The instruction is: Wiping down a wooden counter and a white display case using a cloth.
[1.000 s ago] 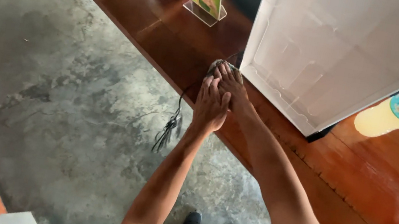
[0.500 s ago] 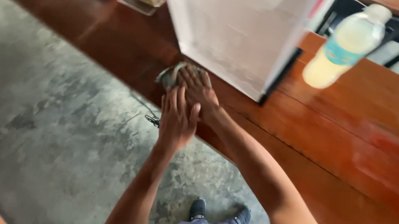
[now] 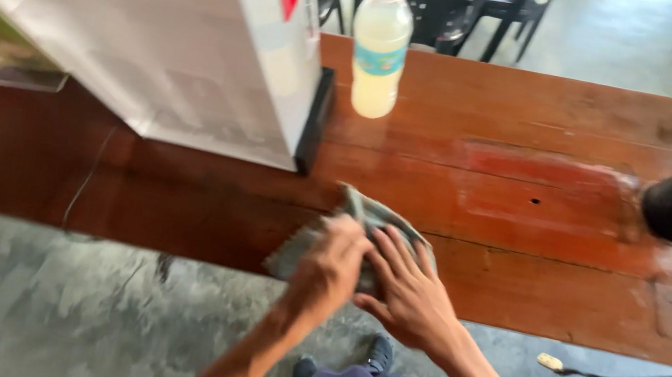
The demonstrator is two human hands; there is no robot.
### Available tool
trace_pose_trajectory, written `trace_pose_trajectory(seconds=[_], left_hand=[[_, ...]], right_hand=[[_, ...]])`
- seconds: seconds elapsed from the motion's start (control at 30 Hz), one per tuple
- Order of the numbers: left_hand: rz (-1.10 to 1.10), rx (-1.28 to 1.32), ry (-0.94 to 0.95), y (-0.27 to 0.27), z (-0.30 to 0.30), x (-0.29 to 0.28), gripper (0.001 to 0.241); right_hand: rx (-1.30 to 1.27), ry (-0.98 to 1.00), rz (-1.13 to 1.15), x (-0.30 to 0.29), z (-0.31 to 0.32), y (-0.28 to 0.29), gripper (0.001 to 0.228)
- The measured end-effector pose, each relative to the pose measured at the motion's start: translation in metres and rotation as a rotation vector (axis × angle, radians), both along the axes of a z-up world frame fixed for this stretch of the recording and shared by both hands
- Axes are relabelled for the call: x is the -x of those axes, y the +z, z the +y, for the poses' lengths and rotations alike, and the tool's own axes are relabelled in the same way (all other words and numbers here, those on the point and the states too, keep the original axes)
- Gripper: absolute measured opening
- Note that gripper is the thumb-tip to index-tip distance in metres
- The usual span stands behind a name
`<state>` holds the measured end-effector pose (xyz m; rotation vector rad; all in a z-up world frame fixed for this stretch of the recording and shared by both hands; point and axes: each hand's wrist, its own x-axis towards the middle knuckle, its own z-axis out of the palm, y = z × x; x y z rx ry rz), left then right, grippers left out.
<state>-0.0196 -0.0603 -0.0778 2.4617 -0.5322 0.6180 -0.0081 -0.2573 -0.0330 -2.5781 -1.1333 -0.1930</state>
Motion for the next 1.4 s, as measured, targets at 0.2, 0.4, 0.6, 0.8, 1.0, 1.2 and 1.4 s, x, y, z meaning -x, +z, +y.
trace_pose_trajectory(seconds=[0.2,0.4,0.6,0.8,1.0,1.2,1.4], left_hand=[[0.147,-0.142,-0.220,0.016,-0.054,-0.015,0.068],[0.186,-0.289,-0.223,0.013,-0.094,-0.102,0.075],[0.235,-0.361,-0.152,-0.003,-0.139,-0.189,0.072],[0.337,-0.352,-0.083,0.002,-0.170,-0.259,0.071],[0.362,-0.372,0.003,0.004,-0.186,-0.320,0.069],[0.382,-0.336,0.069,0.001,-0.193,-0.341,0.068],[0.417,-0.367,0.079,0.007,-0.185,-0.306,0.068]], right_hand=[[-0.133,-0.354,0.167,0.013,-0.039,-0.006,0.047],[-0.070,-0.463,-0.119,-0.057,-0.076,-0.039,0.056],[0.091,-0.517,-0.180,-0.147,-0.119,-0.063,0.060],[0.096,-0.558,-0.106,-0.231,-0.138,-0.067,0.063],[0.106,-0.596,-0.047,-0.305,-0.147,-0.067,0.063],[0.100,-0.595,-0.002,-0.335,-0.149,-0.058,0.065],[0.120,-0.613,0.026,-0.293,-0.138,-0.043,0.065]])
